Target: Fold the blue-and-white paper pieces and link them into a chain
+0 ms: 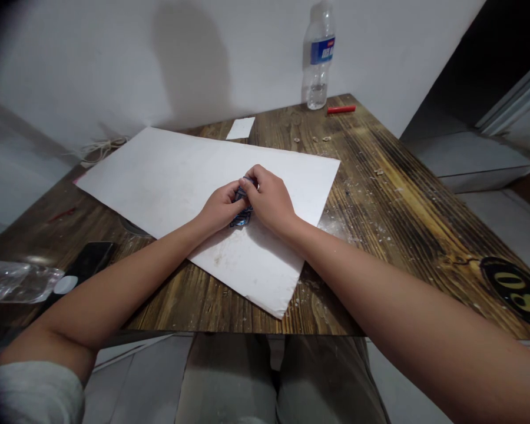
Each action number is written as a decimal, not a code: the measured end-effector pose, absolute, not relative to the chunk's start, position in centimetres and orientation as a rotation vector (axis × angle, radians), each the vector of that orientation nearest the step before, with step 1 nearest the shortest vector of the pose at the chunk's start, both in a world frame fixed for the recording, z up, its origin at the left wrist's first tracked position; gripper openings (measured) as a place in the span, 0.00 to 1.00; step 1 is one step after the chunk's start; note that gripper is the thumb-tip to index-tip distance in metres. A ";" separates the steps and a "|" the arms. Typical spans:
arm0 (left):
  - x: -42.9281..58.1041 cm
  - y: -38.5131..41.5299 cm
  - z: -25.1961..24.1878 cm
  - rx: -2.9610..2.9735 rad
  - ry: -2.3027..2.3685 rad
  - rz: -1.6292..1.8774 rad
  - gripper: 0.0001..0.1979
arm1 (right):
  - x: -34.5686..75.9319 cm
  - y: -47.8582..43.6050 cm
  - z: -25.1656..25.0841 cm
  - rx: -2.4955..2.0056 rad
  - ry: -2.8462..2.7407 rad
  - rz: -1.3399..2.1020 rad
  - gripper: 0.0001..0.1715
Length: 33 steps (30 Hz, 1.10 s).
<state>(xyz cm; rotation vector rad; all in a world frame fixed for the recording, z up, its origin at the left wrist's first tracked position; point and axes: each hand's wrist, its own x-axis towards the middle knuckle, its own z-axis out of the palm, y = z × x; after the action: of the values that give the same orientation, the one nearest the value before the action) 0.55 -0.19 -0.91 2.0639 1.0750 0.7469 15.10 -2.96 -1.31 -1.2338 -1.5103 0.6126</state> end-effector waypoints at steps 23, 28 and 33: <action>0.6 -0.5 -0.6 2.113 1.099 0.728 0.08 | 15.0 -3.0 -1.3 -1.255 -1.539 0.617 0.11; 0.6 -0.5 -0.6 2.127 1.112 0.726 0.08 | 15.0 -3.0 -1.3 -1.253 -1.540 0.619 0.11; 0.6 -0.6 -0.6 2.130 1.107 0.723 0.09 | 14.9 -3.1 -1.3 -1.267 -1.543 0.621 0.11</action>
<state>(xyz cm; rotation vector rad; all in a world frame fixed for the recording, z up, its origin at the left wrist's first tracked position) 0.59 -0.56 -0.61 2.1296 1.1072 0.7235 14.92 -3.10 -1.32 -1.2669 -1.5428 0.6212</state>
